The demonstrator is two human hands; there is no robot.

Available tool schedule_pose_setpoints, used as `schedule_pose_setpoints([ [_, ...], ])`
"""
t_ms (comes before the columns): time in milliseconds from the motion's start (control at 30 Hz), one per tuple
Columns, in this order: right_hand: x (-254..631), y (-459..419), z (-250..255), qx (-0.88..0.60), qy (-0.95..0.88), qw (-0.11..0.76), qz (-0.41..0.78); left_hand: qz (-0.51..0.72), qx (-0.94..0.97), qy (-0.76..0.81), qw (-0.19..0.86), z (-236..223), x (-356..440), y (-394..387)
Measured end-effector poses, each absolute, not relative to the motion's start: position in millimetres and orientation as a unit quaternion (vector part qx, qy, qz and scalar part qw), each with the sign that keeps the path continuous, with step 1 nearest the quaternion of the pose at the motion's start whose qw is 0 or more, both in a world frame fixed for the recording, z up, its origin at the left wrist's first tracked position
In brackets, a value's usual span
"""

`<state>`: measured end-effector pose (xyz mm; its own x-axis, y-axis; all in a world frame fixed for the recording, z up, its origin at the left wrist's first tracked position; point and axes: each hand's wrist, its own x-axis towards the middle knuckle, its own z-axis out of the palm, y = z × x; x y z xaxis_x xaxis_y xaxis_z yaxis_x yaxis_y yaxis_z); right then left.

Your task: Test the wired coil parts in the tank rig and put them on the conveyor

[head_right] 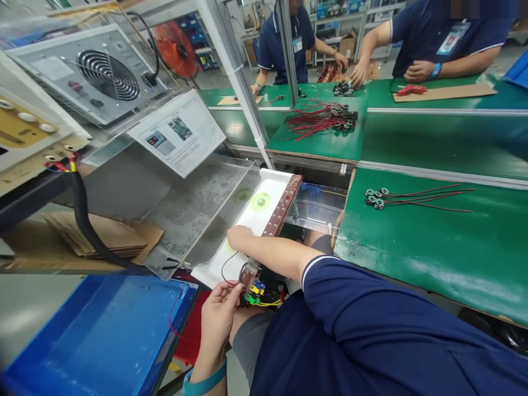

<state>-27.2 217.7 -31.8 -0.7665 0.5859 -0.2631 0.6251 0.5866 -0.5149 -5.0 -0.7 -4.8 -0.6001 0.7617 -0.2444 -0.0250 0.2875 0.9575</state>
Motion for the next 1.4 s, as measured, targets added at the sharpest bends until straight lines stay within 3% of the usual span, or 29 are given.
schedule_pose_setpoints([
  [167,-6,228,-23,0.329,0.897,-0.014,-0.293,0.532,0.286,0.733,0.314,-15,-1,3],
  [367,75,247,-18,0.275,0.890,-0.186,-0.313,0.503,0.317,0.751,0.288,-17,2,4],
  [600,159,269,-39,0.329,0.856,-0.276,-0.287,0.466,0.356,0.755,0.295,-24,-3,2],
  [1400,152,279,-46,0.356,0.840,-0.263,-0.316,0.366,0.433,0.788,0.241,-18,-7,-2],
])
